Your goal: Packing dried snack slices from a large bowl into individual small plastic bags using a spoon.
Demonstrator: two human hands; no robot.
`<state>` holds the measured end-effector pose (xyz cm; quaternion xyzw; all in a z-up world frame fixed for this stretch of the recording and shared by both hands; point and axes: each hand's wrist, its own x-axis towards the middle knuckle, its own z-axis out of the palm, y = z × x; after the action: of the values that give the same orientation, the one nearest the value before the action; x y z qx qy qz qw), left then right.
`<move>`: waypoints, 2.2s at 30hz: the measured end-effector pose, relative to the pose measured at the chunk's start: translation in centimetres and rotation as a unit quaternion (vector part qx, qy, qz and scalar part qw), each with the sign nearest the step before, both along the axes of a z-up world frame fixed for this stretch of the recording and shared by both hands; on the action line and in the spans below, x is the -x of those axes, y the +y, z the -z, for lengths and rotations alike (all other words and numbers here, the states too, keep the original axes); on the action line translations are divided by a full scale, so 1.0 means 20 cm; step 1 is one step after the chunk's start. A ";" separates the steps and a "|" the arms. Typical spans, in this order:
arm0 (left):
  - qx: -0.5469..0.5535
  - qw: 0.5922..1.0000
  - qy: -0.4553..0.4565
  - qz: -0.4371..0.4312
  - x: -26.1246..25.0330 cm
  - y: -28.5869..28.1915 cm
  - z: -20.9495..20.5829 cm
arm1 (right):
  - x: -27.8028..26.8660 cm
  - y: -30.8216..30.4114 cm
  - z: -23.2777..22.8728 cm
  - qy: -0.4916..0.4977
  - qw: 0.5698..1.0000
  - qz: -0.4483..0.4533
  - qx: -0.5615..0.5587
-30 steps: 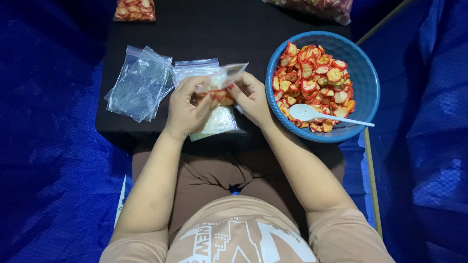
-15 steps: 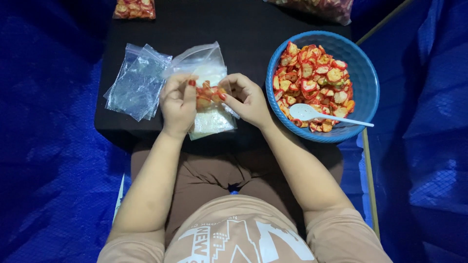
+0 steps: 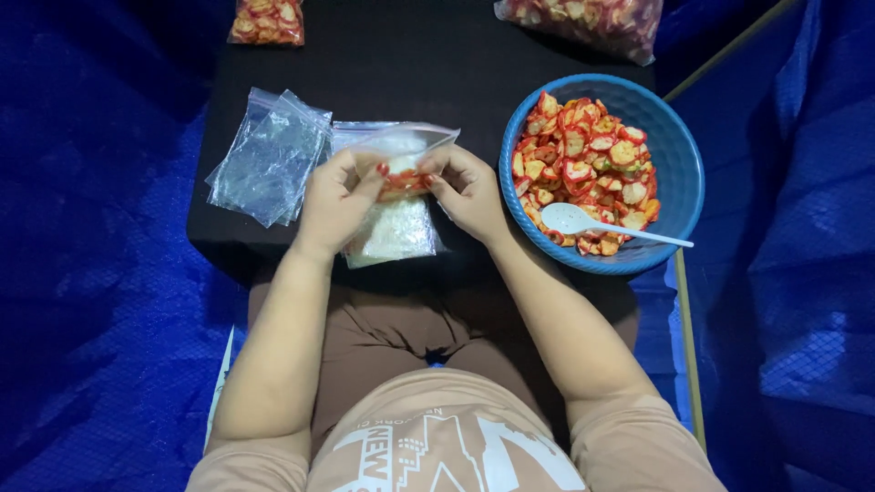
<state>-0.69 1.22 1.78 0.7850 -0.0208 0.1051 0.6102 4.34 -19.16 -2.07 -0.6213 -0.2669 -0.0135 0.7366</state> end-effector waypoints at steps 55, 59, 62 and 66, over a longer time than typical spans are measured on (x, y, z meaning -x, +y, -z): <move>0.132 0.988 -0.004 0.083 0.05 0.01 0.10 | 0.03 -0.02 -0.04 0.014 0.997 0.010 0.081; 0.135 0.988 -0.022 0.075 0.05 0.01 0.11 | 0.04 0.01 -0.06 -0.030 0.991 0.045 0.120; 0.116 0.989 -0.081 0.050 0.04 0.00 0.15 | 0.06 0.04 -0.06 -0.059 0.987 0.074 0.129; 0.034 0.983 -0.166 -0.064 0.06 -0.06 0.07 | 0.14 0.11 -0.15 -0.137 0.971 0.140 0.135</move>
<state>-1.97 -0.04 0.41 0.7349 -0.0676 0.2734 0.6169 1.55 -17.05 0.84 -0.7387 -0.2746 -0.1651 0.5930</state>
